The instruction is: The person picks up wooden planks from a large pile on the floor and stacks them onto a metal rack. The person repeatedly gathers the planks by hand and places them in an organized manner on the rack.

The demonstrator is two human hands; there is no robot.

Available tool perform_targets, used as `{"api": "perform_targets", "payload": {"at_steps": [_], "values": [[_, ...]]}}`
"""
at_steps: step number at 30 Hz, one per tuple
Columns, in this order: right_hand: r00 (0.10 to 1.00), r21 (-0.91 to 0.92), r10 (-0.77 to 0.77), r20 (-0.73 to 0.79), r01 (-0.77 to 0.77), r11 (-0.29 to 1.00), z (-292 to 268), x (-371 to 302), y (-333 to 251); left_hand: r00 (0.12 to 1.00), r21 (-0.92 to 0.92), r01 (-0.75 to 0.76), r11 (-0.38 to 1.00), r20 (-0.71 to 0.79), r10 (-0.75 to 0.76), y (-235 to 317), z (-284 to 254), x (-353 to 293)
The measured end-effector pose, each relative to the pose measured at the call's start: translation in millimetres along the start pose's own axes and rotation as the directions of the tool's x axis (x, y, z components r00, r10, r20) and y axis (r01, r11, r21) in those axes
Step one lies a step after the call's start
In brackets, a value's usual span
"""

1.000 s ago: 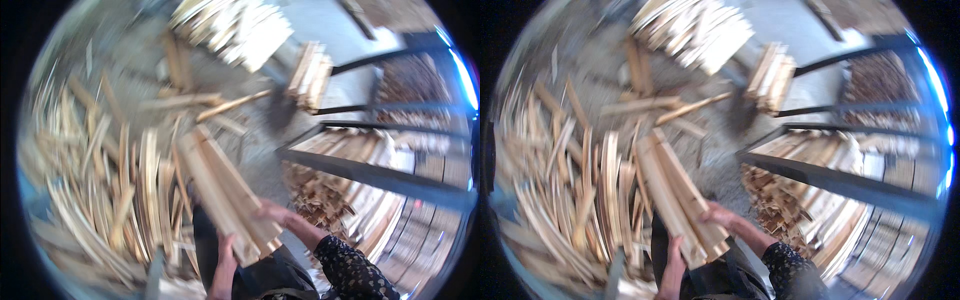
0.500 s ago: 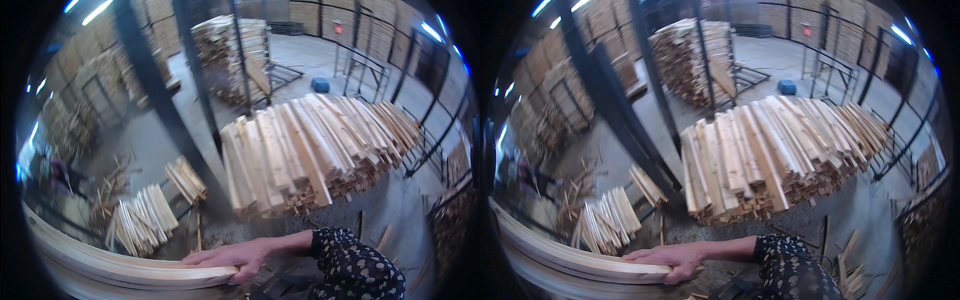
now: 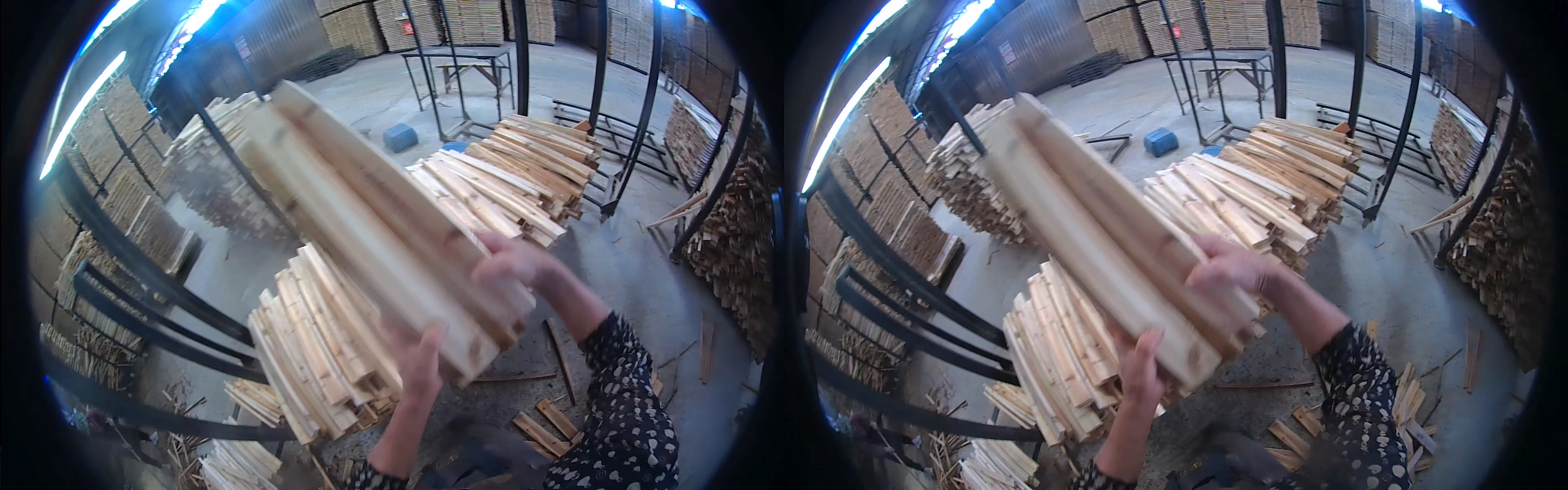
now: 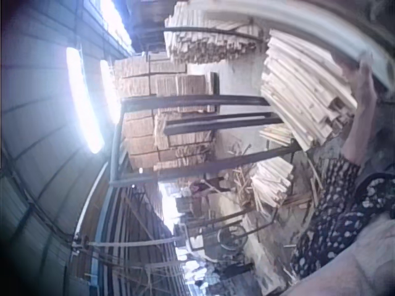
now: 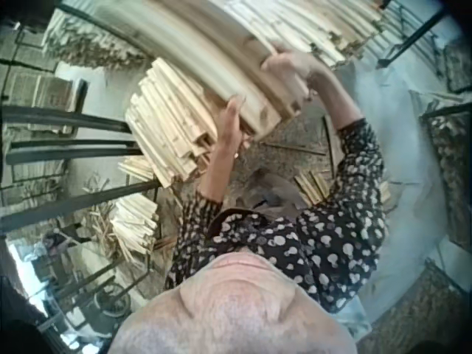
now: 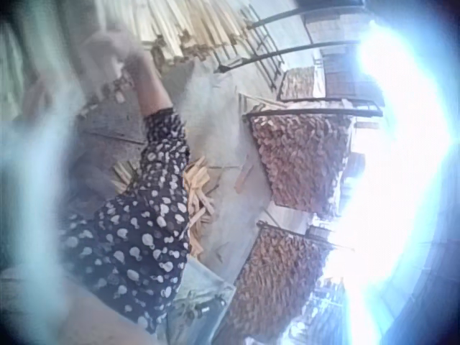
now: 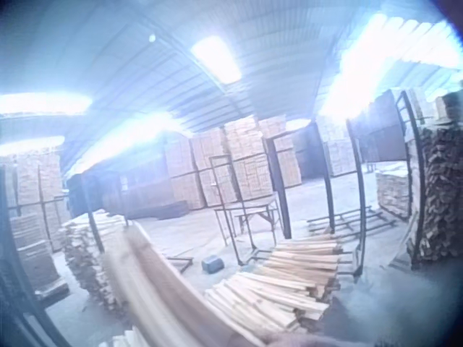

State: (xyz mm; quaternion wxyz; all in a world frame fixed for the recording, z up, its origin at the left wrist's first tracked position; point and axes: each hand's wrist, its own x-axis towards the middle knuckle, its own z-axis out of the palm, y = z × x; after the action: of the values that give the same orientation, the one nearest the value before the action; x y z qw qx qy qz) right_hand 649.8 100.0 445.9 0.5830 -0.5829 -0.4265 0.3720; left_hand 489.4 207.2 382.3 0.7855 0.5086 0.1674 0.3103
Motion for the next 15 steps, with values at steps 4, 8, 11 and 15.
{"api": "perform_targets", "payload": {"at_steps": [4, 8, 11, 15], "values": [[0.897, -0.452, 0.329, -0.294, -0.434, 0.779, -127.3, 23.0, 52.0, 0.942, 0.176, 0.237, 0.955, 0.198, -0.27, -66.8, 66.9, 77.0], [0.783, -0.74, 0.137, -0.606, -0.619, 0.264, -196.2, 26.0, 187.8, 0.88, 0.465, -0.053, 0.884, 0.439, -0.178, -83.5, 40.8, 34.4], [0.777, -0.715, 0.159, -0.609, -0.624, 0.315, -194.8, 39.8, 194.2, 0.963, 0.46, -0.085, 0.884, 0.265, -0.045, -64.1, -42.1, -26.2], [0.786, -0.733, 0.083, -0.613, -0.605, 0.311, -197.6, 26.1, 164.9, 0.909, 0.346, 0.213, 0.914, -0.413, -0.056, -65.8, -128.0, -97.9]]}}
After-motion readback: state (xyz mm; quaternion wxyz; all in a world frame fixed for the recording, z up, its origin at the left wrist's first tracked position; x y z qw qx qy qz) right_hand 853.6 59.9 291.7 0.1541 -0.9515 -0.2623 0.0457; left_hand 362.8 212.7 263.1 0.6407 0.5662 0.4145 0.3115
